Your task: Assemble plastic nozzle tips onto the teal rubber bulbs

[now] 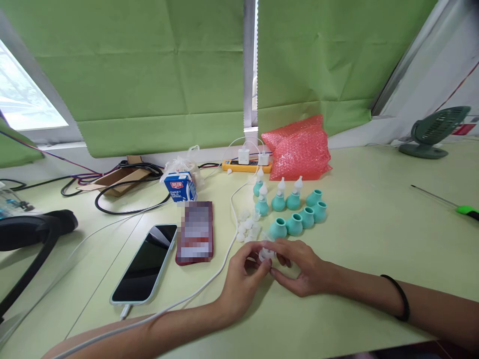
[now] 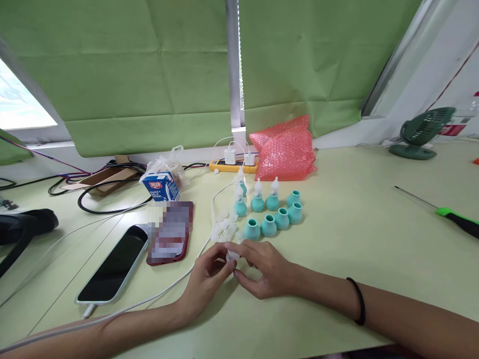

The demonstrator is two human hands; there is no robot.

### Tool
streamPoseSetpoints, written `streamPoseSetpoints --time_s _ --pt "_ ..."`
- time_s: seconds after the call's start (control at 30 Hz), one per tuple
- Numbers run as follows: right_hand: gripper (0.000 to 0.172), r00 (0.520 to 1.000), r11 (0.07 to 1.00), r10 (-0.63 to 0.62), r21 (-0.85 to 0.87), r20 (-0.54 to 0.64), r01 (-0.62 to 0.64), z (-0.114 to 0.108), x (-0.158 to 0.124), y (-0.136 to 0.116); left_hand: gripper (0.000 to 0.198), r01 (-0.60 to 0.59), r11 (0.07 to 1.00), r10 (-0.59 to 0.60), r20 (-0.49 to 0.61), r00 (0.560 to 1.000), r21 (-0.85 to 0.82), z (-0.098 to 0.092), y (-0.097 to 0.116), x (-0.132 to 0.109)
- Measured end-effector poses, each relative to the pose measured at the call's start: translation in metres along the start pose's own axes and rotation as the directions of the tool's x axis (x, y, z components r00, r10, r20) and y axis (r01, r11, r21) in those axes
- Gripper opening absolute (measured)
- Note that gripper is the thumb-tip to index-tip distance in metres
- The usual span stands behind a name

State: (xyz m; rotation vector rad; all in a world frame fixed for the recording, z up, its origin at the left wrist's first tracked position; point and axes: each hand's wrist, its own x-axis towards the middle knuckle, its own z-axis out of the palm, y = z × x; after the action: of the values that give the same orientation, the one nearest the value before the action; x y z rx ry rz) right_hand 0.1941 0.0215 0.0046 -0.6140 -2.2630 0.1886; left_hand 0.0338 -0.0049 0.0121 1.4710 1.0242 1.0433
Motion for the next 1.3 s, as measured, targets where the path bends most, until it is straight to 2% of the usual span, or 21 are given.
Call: streamPoseSetpoints --time_s 0.07,0.27,0.37,0.43,0.5,0.57,0.67,0.73,0.8,0.9,1.0,1.17,1.3 --pt "0.045 0.999 0.999 -0.041 -0.004 0.018 0.041 -0.002 0.001 -0.001 0.017 0.001 1.000 -0.001 0.012 1.000 0.017 -0.001 0.000 0.000" --pt "0.017 0.991 0.990 -0.106 -0.103 -0.083 0.097 0.000 0.000 0.005 0.026 0.059 0.997 -0.059 -0.018 0.998 -0.046 -0.002 -0.001 -0.001" --pt "0.019 0.977 0.973 -0.155 -0.196 -0.150 0.124 -0.001 0.001 0.010 0.028 0.043 0.996 -0.047 -0.042 0.998 -0.083 -0.002 0.000 -0.001" --pt "0.022 0.959 0.952 -0.188 -0.279 -0.213 0.125 -0.004 0.004 0.015 0.025 0.019 0.998 -0.021 -0.044 0.999 -0.053 -0.002 0.001 -0.002" --pt "0.024 0.945 0.920 -0.211 -0.377 -0.251 0.106 -0.008 0.007 0.020 0.020 -0.044 0.997 0.042 0.029 0.999 0.060 -0.002 0.004 -0.004" --pt "0.025 0.944 0.869 -0.227 -0.488 -0.241 0.085 -0.011 0.011 0.024 0.021 -0.171 0.961 0.135 0.167 0.977 0.220 -0.002 0.008 -0.008" --pt "0.027 0.959 0.773 -0.222 -0.631 -0.177 0.062 -0.010 0.015 0.027 0.029 -0.410 0.808 0.243 0.394 0.887 0.424 -0.001 0.011 -0.014" --pt "0.028 0.969 0.740 -0.203 -0.670 -0.141 0.057 -0.007 0.017 0.026 0.033 -0.503 0.689 0.228 0.502 0.834 0.522 0.000 0.012 -0.017" --pt "0.025 0.977 0.733 -0.179 -0.678 -0.117 0.053 -0.005 0.017 0.025 0.038 -0.535 0.600 0.172 0.557 0.813 0.595 0.001 0.013 -0.019" --pt "0.021 0.982 0.738 -0.161 -0.673 -0.094 0.056 -0.003 0.015 0.024 0.044 -0.534 0.523 0.093 0.578 0.811 0.664 0.002 0.014 -0.019" --pt "0.022 0.985 0.766 -0.153 -0.639 -0.079 0.068 -0.003 0.013 0.025 0.049 -0.515 0.487 0.038 0.572 0.819 0.705 0.002 0.015 -0.018" --pt "0.018 0.975 0.836 -0.162 -0.546 -0.152 0.053 -0.004 0.011 0.024 0.055 -0.480 0.468 0.001 0.543 0.840 0.742 0.001 0.015 -0.017" --pt "0.033 0.970 0.815 -0.187 -0.576 -0.157 0.064 -0.020 0.024 0.022 0.055 -0.455 0.493 -0.004 0.525 0.851 0.741 0.000 0.015 -0.017"
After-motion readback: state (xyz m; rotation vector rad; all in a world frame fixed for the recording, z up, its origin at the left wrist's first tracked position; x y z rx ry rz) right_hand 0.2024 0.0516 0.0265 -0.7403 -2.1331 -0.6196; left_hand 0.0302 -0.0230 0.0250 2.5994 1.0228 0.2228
